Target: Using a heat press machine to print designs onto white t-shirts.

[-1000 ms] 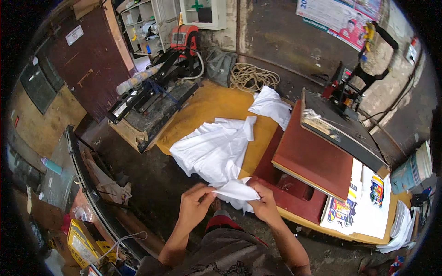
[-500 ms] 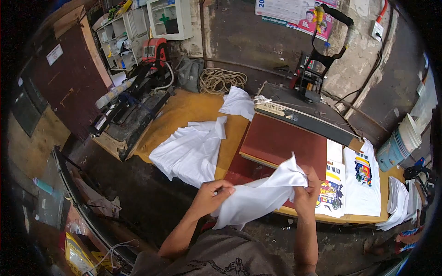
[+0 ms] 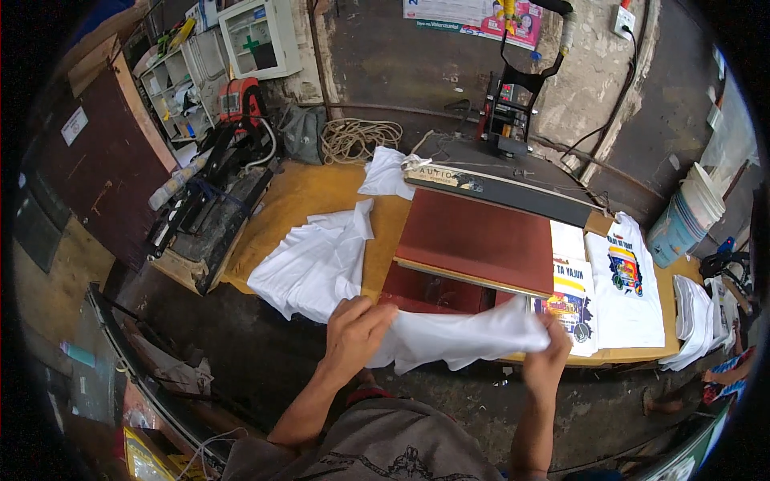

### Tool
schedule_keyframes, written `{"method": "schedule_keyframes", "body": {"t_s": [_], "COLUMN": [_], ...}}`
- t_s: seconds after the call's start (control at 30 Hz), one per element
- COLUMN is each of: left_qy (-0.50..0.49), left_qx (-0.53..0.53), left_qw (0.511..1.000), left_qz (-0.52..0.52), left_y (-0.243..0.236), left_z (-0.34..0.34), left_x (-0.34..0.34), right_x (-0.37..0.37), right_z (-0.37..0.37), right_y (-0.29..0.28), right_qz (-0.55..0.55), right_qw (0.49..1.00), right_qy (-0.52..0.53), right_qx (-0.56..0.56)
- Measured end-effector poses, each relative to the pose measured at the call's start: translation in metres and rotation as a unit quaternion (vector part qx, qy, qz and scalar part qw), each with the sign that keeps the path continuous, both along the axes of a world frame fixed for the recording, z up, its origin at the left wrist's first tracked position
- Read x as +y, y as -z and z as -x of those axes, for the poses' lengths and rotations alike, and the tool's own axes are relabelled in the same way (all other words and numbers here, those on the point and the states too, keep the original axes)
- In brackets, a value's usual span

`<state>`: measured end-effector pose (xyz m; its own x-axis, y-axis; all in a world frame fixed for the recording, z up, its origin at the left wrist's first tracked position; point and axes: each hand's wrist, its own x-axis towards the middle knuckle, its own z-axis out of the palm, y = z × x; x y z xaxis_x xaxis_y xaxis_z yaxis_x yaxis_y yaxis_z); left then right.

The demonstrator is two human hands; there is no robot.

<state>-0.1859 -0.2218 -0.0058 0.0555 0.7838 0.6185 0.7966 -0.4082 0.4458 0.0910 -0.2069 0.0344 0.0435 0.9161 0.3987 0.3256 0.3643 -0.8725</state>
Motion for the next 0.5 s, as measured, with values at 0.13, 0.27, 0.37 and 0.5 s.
{"method": "schedule_keyframes", "body": {"t_s": [0.13,0.27,0.37,0.5], "left_qy": [0.076,0.235,0.337,0.327], "left_qx": [-0.301,-0.530,-0.559,-0.619], "left_qw": [0.933,0.670,0.598,0.533], "left_qz": [0.181,0.463,0.465,0.475], "left_y": [0.008,0.035,0.043,0.038], "left_z": [-0.016,-0.022,-0.035,-0.021], "left_x": [0.011,-0.013,-0.024,-0.024], "right_x": [-0.043,-0.021,0.002,0.001], "right_z": [0.023,0.046,0.046,0.033], "right_y": [-0.001,0.006,0.044,0.070], "right_qz": [0.043,-0.090,0.084,0.203], "right_qw": [0.792,0.905,0.918,0.868], "right_qy": [-0.593,-0.394,-0.386,-0.444], "right_qx": [-0.138,-0.136,0.037,-0.086]}}
